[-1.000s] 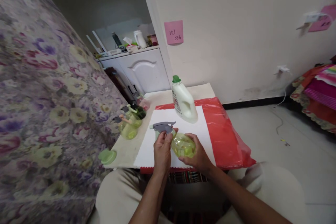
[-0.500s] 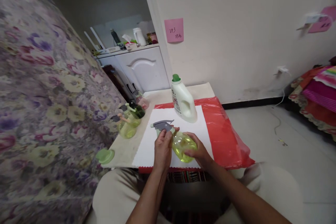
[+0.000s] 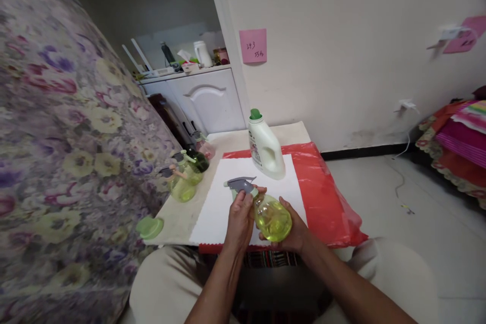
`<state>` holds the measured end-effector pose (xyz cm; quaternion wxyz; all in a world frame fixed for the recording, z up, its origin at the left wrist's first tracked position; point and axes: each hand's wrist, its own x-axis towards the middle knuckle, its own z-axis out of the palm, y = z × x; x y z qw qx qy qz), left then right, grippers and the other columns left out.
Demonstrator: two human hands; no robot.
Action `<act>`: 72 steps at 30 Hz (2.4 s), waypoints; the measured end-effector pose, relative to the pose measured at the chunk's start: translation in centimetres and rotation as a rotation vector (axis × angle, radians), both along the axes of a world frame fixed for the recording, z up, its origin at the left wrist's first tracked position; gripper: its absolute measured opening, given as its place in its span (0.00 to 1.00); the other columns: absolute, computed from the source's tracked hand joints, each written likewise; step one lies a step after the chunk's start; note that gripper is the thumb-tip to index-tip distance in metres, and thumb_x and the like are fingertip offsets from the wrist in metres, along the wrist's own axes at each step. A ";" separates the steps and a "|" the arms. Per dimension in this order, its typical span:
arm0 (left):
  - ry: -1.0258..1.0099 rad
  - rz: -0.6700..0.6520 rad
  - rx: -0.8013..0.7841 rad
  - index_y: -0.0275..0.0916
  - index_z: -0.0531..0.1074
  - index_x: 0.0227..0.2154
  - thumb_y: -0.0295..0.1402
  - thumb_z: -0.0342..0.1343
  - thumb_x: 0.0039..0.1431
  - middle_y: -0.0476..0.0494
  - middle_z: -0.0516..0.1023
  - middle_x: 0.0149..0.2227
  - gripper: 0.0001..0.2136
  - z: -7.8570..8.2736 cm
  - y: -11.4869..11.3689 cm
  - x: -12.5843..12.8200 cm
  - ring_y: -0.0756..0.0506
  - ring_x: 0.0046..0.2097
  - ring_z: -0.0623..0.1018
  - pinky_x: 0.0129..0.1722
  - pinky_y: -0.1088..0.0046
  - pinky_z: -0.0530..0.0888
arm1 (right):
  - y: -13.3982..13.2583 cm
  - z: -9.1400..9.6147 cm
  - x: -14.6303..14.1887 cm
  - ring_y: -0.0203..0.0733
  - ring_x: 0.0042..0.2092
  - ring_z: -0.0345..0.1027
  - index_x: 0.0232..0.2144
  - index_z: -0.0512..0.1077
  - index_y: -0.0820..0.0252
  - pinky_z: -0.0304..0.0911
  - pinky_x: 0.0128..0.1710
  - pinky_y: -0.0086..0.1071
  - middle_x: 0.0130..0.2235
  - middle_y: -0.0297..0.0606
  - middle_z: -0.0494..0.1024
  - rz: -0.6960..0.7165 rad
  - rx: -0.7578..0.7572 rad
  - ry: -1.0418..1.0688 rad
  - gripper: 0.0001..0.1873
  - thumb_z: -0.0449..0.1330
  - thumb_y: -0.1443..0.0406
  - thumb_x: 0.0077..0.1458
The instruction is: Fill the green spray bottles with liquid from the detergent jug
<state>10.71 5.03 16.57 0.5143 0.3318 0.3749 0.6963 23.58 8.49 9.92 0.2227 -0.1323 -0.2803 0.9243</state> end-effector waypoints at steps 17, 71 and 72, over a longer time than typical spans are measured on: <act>0.130 0.174 0.013 0.38 0.75 0.40 0.40 0.60 0.54 0.42 0.81 0.42 0.14 0.3 -0.1 -0.7 0.44 0.44 0.79 0.43 0.69 0.72 | -1.7 0.1 -1.5 0.46 0.42 0.75 0.48 0.65 0.52 0.72 0.31 0.35 0.48 0.40 0.76 -0.366 0.094 0.028 0.27 0.63 0.48 0.50; 0.353 0.139 -0.116 0.37 0.76 0.44 0.45 0.56 0.56 0.43 0.81 0.39 0.19 -1.4 -0.5 0.1 0.51 0.27 0.74 0.28 0.75 0.72 | -0.4 -1.9 -2.0 0.29 0.10 0.57 0.31 0.71 0.63 0.46 0.09 0.20 0.23 0.43 0.80 0.090 -0.237 0.013 0.41 0.35 0.37 0.56; 0.359 0.134 -0.123 0.38 0.76 0.44 0.45 0.56 0.56 0.43 0.81 0.39 0.19 -1.5 -0.6 0.0 0.50 0.27 0.75 0.28 0.74 0.72 | -0.4 -2.1 -2.0 0.29 0.10 0.57 0.30 0.71 0.63 0.46 0.09 0.20 0.23 0.42 0.80 0.095 -0.233 0.007 0.40 0.36 0.36 0.56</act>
